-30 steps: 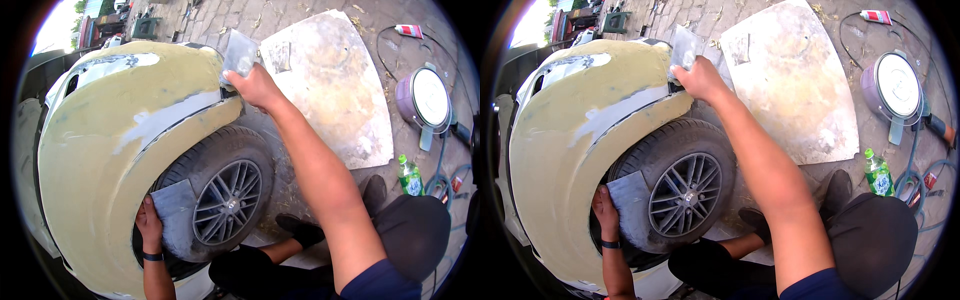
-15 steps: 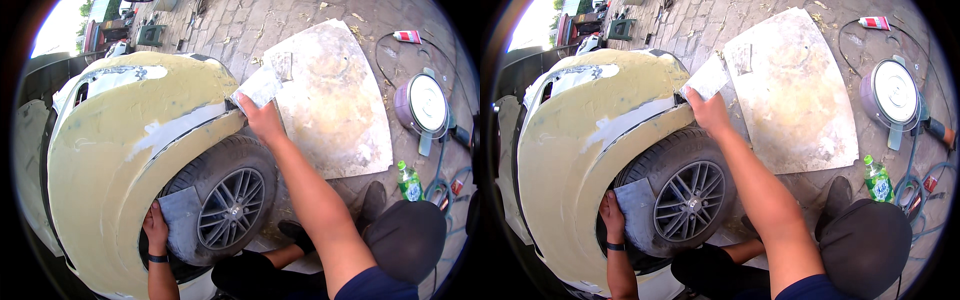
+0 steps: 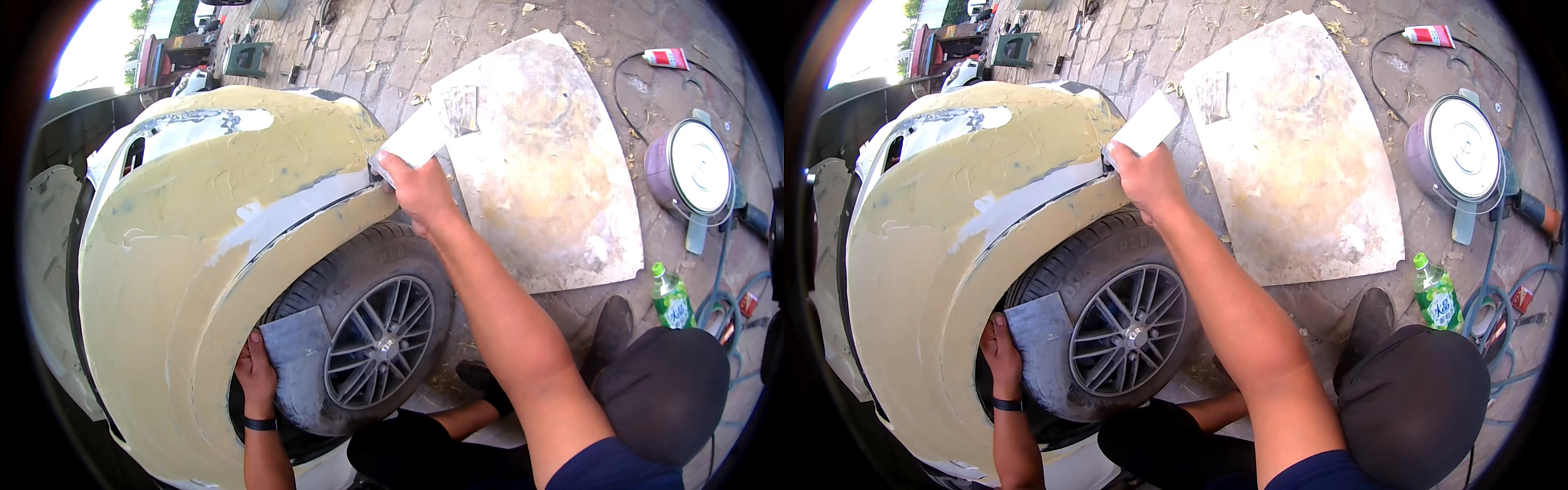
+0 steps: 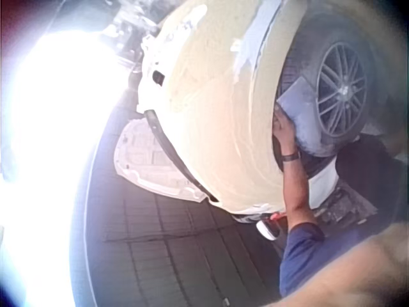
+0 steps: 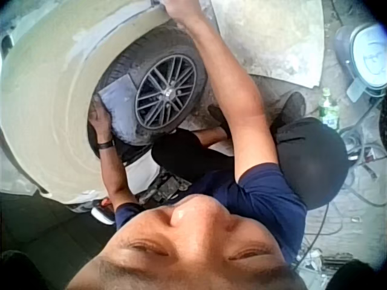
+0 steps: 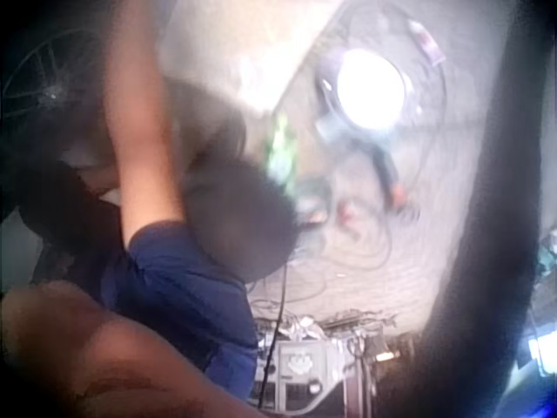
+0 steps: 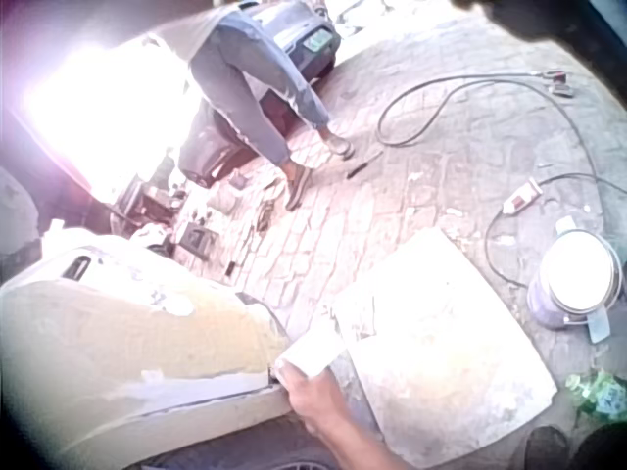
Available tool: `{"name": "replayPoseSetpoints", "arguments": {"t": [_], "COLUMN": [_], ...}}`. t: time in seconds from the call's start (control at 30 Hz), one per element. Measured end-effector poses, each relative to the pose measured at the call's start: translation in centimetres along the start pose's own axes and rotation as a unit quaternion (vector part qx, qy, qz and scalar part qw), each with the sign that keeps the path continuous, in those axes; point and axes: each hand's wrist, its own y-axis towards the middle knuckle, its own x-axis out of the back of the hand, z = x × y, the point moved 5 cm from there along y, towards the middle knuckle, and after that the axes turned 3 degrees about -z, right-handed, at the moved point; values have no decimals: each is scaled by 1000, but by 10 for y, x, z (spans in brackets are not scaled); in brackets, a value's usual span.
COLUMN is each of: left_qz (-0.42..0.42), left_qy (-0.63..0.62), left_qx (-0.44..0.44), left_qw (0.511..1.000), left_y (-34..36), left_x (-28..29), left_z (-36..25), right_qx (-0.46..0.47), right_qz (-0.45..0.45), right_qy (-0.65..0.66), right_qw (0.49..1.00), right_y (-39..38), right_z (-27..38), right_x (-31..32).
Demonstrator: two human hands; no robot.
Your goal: The person applies and smooths body filler onto a car bumper using a metal spreader and a screwdriver. They work on the front bumper area, spreading the filler evenly and scraping off excess material.
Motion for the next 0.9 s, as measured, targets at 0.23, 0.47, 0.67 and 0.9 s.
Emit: {"name": "replayPoseSetpoints", "arguments": {"t": [0.23,0.47,0.67,0.9], "left_qz": [4,-9,19,8], "left_qy": [-7,-3,29,-10], "left_qx": [5,-14,6,1], "left_qw": [1000,1000,999,1000], "left_y": [0,1,0,2], "left_x": [1,-2,1,-3], "left_z": [2,-7,-5,-5], "right_qx": [26,47,57,68], "right_qz": [-71,-117,-112,-57], "right_qy": [-70,-131,-94,33], "right_qw": [995,983,988,996], "right_y": [-8,-4,-4,5], "right_z": [4,-4,-3,-13], "right_x": [-6,-9,-11,-5]}}
